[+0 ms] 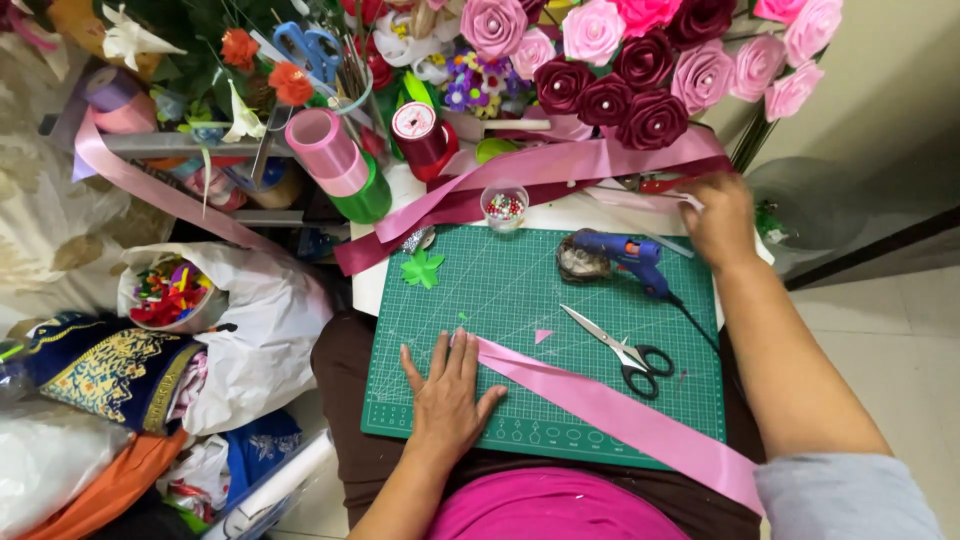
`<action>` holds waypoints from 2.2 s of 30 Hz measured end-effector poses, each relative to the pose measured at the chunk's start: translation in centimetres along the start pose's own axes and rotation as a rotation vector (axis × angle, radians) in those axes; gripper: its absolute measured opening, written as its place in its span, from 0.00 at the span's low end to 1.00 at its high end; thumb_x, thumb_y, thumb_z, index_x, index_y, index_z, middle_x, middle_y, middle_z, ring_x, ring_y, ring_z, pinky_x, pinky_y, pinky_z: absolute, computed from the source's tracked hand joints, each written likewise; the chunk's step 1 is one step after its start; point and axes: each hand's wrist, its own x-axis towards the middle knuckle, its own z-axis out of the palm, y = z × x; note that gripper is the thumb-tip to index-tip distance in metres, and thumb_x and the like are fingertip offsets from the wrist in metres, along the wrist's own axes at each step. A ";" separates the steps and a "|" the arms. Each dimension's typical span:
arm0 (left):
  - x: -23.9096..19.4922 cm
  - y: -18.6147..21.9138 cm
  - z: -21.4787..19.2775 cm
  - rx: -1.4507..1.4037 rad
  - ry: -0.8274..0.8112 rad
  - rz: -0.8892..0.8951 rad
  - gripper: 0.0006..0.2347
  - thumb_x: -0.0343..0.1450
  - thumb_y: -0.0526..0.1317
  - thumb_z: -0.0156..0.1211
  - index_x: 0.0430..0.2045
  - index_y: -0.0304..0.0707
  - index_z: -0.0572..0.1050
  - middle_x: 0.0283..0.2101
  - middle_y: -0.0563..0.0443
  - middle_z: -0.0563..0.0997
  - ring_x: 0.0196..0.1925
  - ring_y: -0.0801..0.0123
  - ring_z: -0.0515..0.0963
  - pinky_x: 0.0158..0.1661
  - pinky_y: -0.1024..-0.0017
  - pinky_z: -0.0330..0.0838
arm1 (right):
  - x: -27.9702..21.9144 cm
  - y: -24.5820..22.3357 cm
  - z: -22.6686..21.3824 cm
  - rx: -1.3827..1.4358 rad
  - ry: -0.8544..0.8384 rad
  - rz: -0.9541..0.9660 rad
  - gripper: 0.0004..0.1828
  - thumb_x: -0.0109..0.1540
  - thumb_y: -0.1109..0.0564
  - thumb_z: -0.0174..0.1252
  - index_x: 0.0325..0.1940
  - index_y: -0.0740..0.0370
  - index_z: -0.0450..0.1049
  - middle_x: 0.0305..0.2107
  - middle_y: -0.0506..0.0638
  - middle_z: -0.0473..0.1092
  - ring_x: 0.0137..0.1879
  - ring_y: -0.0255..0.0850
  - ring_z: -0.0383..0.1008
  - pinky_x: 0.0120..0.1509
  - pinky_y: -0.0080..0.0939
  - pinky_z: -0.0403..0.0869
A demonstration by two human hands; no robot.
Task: The person folds a pink ribbon into a rose shape, secures it with a hot glue gun, and attaches it to a wire stem. They continue wrapping the ribbon around the stem to form the flower.
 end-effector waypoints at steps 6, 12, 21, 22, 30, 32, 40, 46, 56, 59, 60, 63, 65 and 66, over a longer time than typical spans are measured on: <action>1.3 -0.8 -2.1 -0.169 -0.008 -0.006 0.28 0.76 0.62 0.40 0.59 0.41 0.71 0.65 0.48 0.73 0.65 0.50 0.69 0.62 0.19 0.36 | 2.6 -1.1 2.5 -0.119 -0.035 -0.062 0.10 0.58 0.52 0.71 0.42 0.54 0.85 0.34 0.53 0.76 0.43 0.55 0.73 0.50 0.53 0.71; 3.4 -1.5 -1.7 -0.227 0.006 -0.050 0.19 0.73 0.31 0.46 0.61 0.37 0.67 0.35 0.52 0.86 0.53 0.48 0.76 0.65 0.25 0.40 | 1.5 -0.2 -0.2 -0.318 -0.009 -0.218 0.04 0.57 0.64 0.61 0.36 0.64 0.76 0.35 0.56 0.74 0.44 0.54 0.72 0.46 0.52 0.73; 6.4 -2.7 -1.5 -0.061 0.060 0.083 0.07 0.61 0.28 0.59 0.18 0.45 0.74 0.15 0.53 0.75 0.33 0.57 0.76 0.64 0.32 0.54 | -14.7 5.3 -12.6 -0.507 -0.093 -0.018 0.25 0.61 0.67 0.62 0.60 0.47 0.82 0.42 0.45 0.74 0.48 0.49 0.72 0.56 0.48 0.68; 7.1 -3.1 -1.8 -0.060 0.064 0.088 0.07 0.61 0.28 0.59 0.18 0.45 0.74 0.15 0.53 0.75 0.33 0.57 0.76 0.64 0.32 0.54 | -16.9 5.5 -14.1 -0.511 -0.089 -0.014 0.25 0.61 0.67 0.62 0.60 0.47 0.82 0.42 0.45 0.74 0.48 0.49 0.72 0.56 0.48 0.68; 8.5 -5.8 2.1 -0.181 -0.216 0.074 0.01 0.66 0.40 0.62 0.26 0.53 0.78 0.32 0.49 0.79 0.43 0.48 0.73 0.45 0.51 0.63 | -31.1 2.4 -20.7 -0.023 0.009 0.451 0.11 0.79 0.78 0.56 0.65 0.80 0.79 0.55 0.73 0.73 0.60 0.61 0.73 0.71 0.53 0.74; 8.2 -5.6 1.5 -0.202 -0.157 0.103 0.02 0.68 0.40 0.59 0.24 0.51 0.77 0.31 0.49 0.77 0.41 0.48 0.72 0.43 0.51 0.63 | -29.9 -0.5 -21.2 -0.105 0.020 0.450 0.10 0.77 0.75 0.61 0.62 0.75 0.81 0.54 0.67 0.75 0.59 0.55 0.73 0.70 0.48 0.73; 6.4 -5.2 -5.4 -0.700 -0.149 0.033 0.04 0.65 0.32 0.57 0.22 0.45 0.70 0.24 0.55 0.74 0.32 0.58 0.73 0.47 0.61 0.64 | -25.0 -0.7 -16.1 -0.129 0.060 0.368 0.11 0.71 0.71 0.69 0.56 0.62 0.85 0.45 0.53 0.77 0.51 0.44 0.75 0.59 0.44 0.74; 4.5 -6.0 -9.0 -0.983 -0.320 -0.304 0.00 0.67 0.37 0.62 0.27 0.46 0.77 0.29 0.63 0.79 0.23 0.76 0.64 0.31 0.74 0.62 | -18.7 -1.3 -12.6 -0.026 0.096 0.253 0.14 0.70 0.72 0.68 0.56 0.59 0.84 0.44 0.51 0.76 0.50 0.45 0.73 0.62 0.45 0.71; 3.2 -4.7 -7.2 -1.898 -0.092 -0.827 0.12 0.69 0.29 0.65 0.45 0.33 0.74 0.28 0.47 0.79 0.30 0.68 0.81 0.32 0.69 0.84 | -19.1 -8.0 -15.0 0.009 0.085 0.229 0.13 0.71 0.72 0.69 0.57 0.63 0.84 0.47 0.55 0.77 0.51 0.45 0.75 0.61 0.43 0.73; 4.0 -4.1 -7.6 -2.033 -0.031 -0.912 0.14 0.69 0.30 0.66 0.47 0.34 0.72 0.29 0.47 0.81 0.28 0.69 0.83 0.31 0.74 0.83 | -17.7 -13.3 -16.6 0.186 0.008 0.312 0.14 0.66 0.69 0.67 0.55 0.63 0.82 0.45 0.57 0.77 0.48 0.44 0.75 0.57 0.41 0.77; 4.3 -3.9 -7.8 -2.079 0.013 -0.929 0.14 0.68 0.30 0.67 0.47 0.34 0.72 0.30 0.46 0.82 0.27 0.70 0.83 0.31 0.76 0.82 | -16.8 -15.6 -17.2 0.335 -0.040 0.348 0.14 0.62 0.68 0.64 0.53 0.66 0.80 0.44 0.59 0.77 0.48 0.46 0.77 0.59 0.41 0.79; 5.0 -3.3 -8.5 -2.151 0.064 -0.953 0.16 0.68 0.30 0.67 0.48 0.34 0.72 0.31 0.44 0.83 0.30 0.70 0.84 0.34 0.76 0.83 | -16.2 -18.8 -16.6 0.518 -0.015 0.367 0.13 0.60 0.67 0.64 0.49 0.62 0.81 0.40 0.53 0.77 0.45 0.39 0.77 0.52 0.34 0.76; 5.8 -2.6 -9.7 -2.157 0.087 -0.953 0.16 0.68 0.29 0.67 0.48 0.34 0.71 0.33 0.43 0.83 0.30 0.67 0.84 0.35 0.75 0.83 | -15.8 -19.9 -16.3 0.552 -0.038 0.351 0.13 0.59 0.65 0.65 0.48 0.61 0.82 0.39 0.52 0.78 0.44 0.38 0.78 0.54 0.34 0.76; 6.3 -2.4 -10.3 -2.163 0.100 -0.954 0.17 0.67 0.29 0.67 0.48 0.34 0.70 0.35 0.41 0.83 0.31 0.65 0.84 0.36 0.74 0.83 | -15.6 -20.5 -16.1 0.582 -0.061 0.342 0.12 0.58 0.63 0.65 0.46 0.59 0.83 0.38 0.50 0.79 0.44 0.37 0.79 0.55 0.34 0.76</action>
